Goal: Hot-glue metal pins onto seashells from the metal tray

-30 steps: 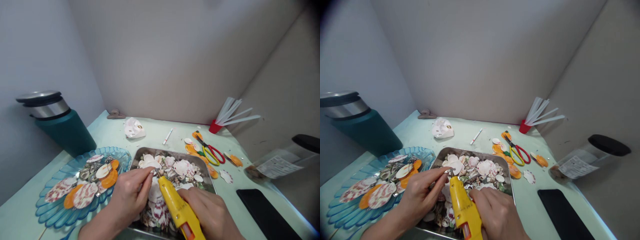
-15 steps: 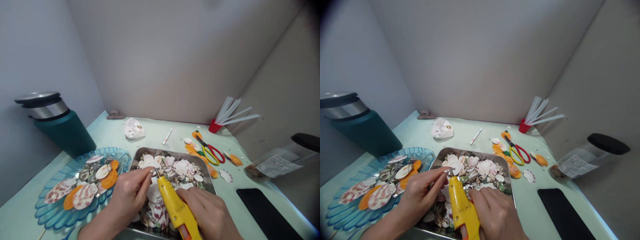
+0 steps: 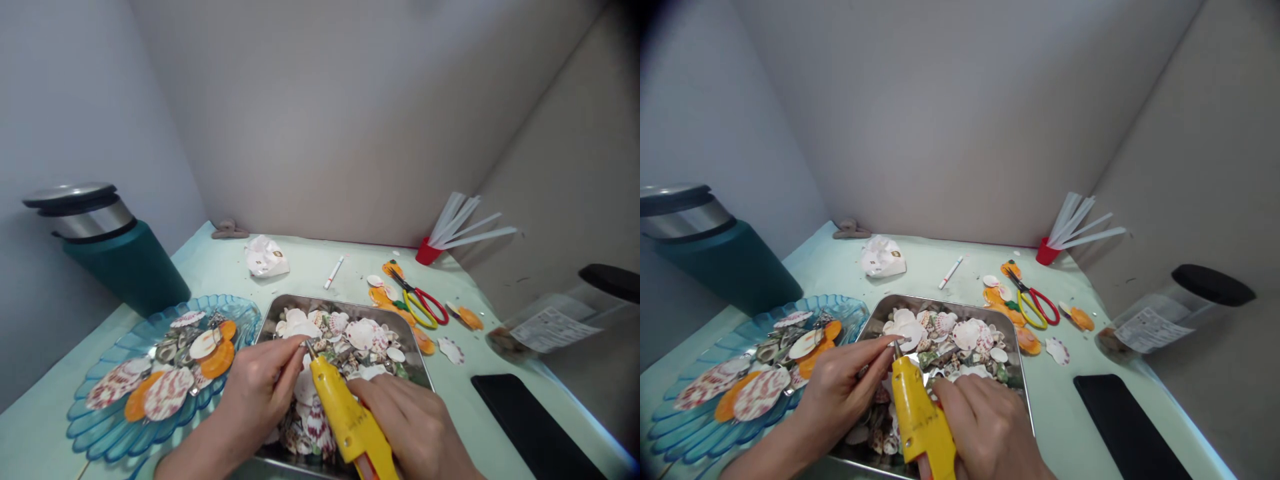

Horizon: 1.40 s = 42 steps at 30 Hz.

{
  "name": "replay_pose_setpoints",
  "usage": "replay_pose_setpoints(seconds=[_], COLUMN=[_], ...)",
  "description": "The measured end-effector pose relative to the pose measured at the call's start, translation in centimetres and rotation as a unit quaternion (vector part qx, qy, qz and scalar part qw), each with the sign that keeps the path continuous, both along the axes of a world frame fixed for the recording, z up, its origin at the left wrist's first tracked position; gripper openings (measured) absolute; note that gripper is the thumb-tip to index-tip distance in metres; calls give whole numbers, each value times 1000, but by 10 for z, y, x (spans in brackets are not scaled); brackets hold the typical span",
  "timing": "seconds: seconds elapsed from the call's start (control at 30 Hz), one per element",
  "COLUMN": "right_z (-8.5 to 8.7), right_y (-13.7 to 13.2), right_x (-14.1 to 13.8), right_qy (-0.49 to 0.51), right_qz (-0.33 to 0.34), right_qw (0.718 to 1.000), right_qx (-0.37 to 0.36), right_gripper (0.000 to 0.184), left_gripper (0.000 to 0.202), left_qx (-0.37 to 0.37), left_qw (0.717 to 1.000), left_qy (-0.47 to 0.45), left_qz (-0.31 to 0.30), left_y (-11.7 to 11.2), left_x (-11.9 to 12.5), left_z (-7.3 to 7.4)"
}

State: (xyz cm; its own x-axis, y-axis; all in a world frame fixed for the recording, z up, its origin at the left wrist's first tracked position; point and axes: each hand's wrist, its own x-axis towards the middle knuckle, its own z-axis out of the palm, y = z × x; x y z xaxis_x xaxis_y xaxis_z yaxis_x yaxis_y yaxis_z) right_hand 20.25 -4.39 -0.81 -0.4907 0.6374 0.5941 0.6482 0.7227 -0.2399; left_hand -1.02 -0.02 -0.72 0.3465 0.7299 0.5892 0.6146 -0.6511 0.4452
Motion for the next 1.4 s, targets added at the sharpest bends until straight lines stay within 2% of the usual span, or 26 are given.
replay_pose_setpoints(seconds=[0.37, 0.57, 0.83, 1.03, 1.4], right_z=[-8, -4, -1, -3, -4], right_y=[-2, 1, 1, 0, 0], right_x=[3, 1, -1, -1, 2], right_qy=[-5, 5, 2, 4, 1], right_qz=[-17, -10, -6, -4, -13], right_qw=[1000, 1000, 1000, 1000, 1000], right_qx=[-18, 19, 19, 18, 14], right_gripper=[25, 27, 30, 27, 28], left_gripper=[16, 14, 15, 15, 18], left_qx=[1, -7, -23, -10, -41], left_qw=[1000, 1000, 1000, 1000, 999], left_qy=[-1, -6, -3, -6, -8], left_qz=[11, 9, 6, 9, 14], left_y=[0, 0, 0, 1, -1], left_x=[1, 1, 0, 2, 1], left_z=[6, 5, 2, 6, 9])
